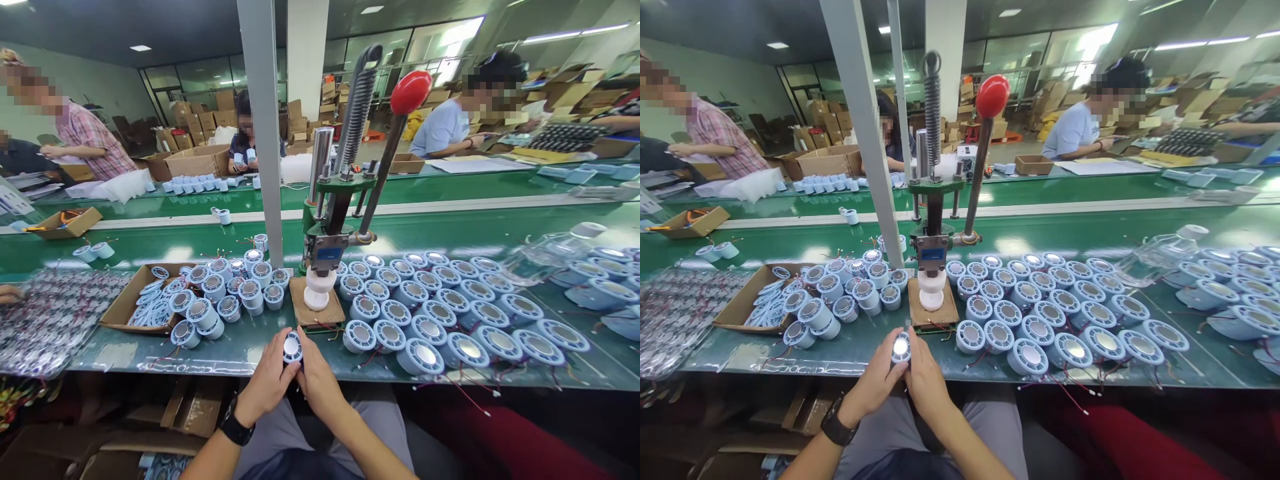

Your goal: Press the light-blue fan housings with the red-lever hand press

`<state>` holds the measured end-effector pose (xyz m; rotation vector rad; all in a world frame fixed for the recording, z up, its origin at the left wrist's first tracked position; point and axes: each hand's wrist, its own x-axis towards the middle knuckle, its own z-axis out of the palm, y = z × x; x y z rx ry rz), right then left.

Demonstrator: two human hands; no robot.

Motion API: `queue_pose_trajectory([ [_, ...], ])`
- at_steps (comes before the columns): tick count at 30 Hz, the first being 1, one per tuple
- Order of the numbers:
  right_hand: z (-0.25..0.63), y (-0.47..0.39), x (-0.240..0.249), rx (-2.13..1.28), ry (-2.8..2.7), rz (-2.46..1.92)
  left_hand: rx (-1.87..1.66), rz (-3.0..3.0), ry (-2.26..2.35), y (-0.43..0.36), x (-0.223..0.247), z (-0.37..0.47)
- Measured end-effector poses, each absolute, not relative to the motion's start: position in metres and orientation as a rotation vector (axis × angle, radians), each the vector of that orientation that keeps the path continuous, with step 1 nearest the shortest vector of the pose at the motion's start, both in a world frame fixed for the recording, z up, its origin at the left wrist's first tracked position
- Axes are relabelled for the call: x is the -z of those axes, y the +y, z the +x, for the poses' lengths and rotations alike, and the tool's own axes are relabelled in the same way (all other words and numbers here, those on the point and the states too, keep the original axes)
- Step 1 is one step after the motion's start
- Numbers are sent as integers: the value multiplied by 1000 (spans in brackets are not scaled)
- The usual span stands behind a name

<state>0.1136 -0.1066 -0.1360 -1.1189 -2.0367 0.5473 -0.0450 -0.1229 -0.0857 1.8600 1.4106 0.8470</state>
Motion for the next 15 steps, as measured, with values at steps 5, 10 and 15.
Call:
queue_pose_trajectory([
  [5,157,-86,41,-466,-2275,-966,-968,1736,1475,-120,84,-39],
  [10,200,-5,-162,275,-1883,-837,-1115,1614,1499,-76,45,-33],
  [15,197,86,-257,197,-1719,-1026,-1258,1577,1356,-15,22,-12],
])
